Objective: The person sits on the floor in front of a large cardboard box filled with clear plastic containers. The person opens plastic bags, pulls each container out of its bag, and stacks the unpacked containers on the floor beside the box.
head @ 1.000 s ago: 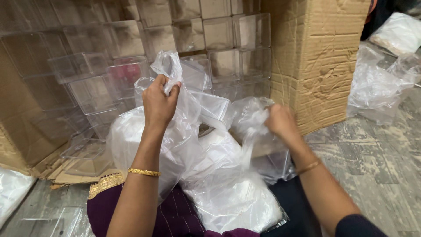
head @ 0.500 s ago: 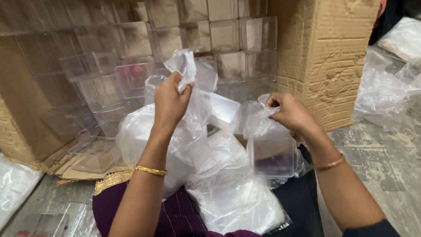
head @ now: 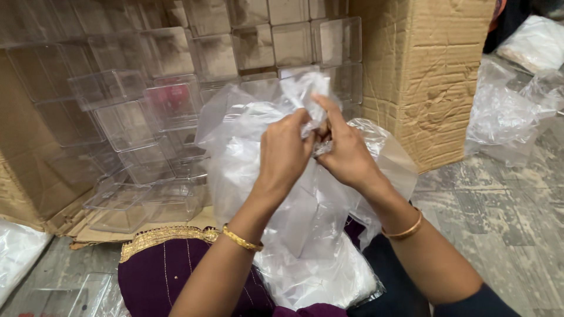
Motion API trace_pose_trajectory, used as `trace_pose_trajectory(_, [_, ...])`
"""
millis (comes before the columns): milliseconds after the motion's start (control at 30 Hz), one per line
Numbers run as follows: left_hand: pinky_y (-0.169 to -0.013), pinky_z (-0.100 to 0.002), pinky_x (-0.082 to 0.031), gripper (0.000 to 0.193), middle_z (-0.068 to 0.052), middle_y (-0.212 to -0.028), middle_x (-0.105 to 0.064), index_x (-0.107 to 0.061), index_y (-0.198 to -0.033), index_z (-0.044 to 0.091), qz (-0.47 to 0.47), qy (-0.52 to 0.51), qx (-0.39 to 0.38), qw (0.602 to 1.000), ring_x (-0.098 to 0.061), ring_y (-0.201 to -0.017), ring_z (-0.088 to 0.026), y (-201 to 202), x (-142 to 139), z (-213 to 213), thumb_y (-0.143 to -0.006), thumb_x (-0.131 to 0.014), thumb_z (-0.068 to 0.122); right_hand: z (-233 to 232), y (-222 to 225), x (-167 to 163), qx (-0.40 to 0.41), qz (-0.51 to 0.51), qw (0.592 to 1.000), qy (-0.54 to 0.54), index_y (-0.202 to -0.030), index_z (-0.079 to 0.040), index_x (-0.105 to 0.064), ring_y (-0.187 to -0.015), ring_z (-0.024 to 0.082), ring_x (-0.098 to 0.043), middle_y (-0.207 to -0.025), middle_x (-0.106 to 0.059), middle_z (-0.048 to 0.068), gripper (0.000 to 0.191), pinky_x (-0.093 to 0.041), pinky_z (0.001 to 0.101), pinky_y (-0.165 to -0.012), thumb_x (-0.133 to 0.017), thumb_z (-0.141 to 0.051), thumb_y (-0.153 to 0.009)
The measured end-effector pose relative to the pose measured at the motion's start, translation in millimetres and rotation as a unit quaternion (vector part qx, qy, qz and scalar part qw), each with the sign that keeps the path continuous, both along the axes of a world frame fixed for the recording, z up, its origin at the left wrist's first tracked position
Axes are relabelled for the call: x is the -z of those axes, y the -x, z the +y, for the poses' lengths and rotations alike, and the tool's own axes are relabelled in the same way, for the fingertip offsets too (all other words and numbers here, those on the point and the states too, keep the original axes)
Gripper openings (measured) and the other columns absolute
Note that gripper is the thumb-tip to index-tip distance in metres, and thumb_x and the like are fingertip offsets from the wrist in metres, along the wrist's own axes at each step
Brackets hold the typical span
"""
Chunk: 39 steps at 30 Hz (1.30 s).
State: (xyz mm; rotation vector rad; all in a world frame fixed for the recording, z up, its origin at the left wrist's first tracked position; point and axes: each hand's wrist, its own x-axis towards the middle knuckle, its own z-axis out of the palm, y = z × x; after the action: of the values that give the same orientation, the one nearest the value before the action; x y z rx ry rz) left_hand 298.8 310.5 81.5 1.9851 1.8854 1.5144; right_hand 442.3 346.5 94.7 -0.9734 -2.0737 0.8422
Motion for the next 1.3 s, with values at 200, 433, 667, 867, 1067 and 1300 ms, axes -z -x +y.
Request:
trace_pose_trajectory(200, [-0.068, -0.048, -0.053, 0.022, -0.015, -0.088, -0.071, -0.071, -0.100, 0.007, 0.044, 0.033, 0.002, 0.999, -0.069, -0.079, -0.039, -13.6, -6.7, -2.5, -0.078, -0.076, 0.009, 21.8, -6.9, 15.8, -0.104, 0.101, 0.988, 0.056, -0.147, -0.007, -0.053, -0.096, 0.013, -0.062, -0.108, -0.065, 0.005, 0.081, -0.054, 0.0310, -0.083, -0.064, 0.017, -0.071])
trace_pose_trajectory(433, [-0.066, -0.049, -0.054, 0.016, -0.013, -0.097, -0.071, -0.069, -0.097, 0.005, 0.107, 0.058, 0.070, 0.990, -0.069, -0.077, -0.038, -26.7, -10.5, -8.1, -0.082, -0.072, 0.009, 31.8, -12.0, 57.5, -0.059, 0.181, 0.979, 0.074, -0.099, 0.002, -0.071, -0.084, 0.005, -0.059, -0.090, -0.069, 0.001, 0.024, -0.051, 0.0245, -0.071, -0.060, 0.015, -0.081])
trace_pose_trajectory(667, [-0.074, -0.046, -0.057, 0.024, -0.016, -0.110, -0.073, -0.070, -0.112, 0.004, 0.084, 0.086, 0.146, 0.982, -0.072, -0.084, -0.037, -14.4, -29.4, -37.6, -0.089, -0.072, 0.014, 33.6, -17.7, 65.6, -0.036, 0.192, 0.976, 0.097, -0.093, -0.001, -0.073, -0.075, 0.003, -0.062, -0.082, -0.071, -0.003, 0.013, -0.052, 0.0214, -0.065, -0.065, 0.005, -0.086])
trace_pose_trajectory(867, [-0.094, -0.036, -0.056, 0.030, -0.002, -0.115, -0.076, -0.074, -0.118, 0.020, 0.147, 0.416, 0.032, 0.897, -0.077, -0.097, -0.021, 109.8, -60.3, -75.9, -0.091, -0.067, 0.032, 36.4, -24.2, 67.6, 0.027, 0.235, 0.959, 0.153, -0.089, 0.000, -0.075, -0.063, 0.006, -0.058, -0.074, -0.068, -0.001, 0.008, -0.046, 0.0224, -0.056, -0.077, -0.008, -0.091])
trace_pose_trajectory(1067, [-0.098, -0.046, -0.053, 0.035, -0.014, -0.115, -0.074, -0.076, -0.120, 0.023, 0.167, 0.411, -0.108, 0.890, -0.070, -0.106, -0.035, 184.8, 4.3, -55.1, -0.086, -0.076, 0.035, 40.0, -22.7, 71.7, 0.064, 0.303, 0.936, 0.168, -0.092, -0.002, -0.074, -0.067, 0.004, -0.060, -0.079, -0.069, -0.003, 0.008, -0.050, 0.0219, -0.059, -0.077, -0.010, -0.091])
trace_pose_trajectory(1300, [-0.095, -0.046, -0.053, 0.052, -0.015, -0.126, -0.068, -0.072, -0.123, 0.014, 0.169, 0.277, 0.077, 0.943, -0.067, -0.112, -0.037, 136.2, 130.5, 15.9, -0.072, -0.076, 0.010, 51.1, -34.4, 67.9, 0.118, 0.263, 0.948, 0.135, -0.092, -0.003, -0.075, -0.066, 0.004, -0.059, -0.079, -0.067, -0.003, 0.009, -0.050, 0.0225, -0.060, -0.077, -0.012, -0.091])
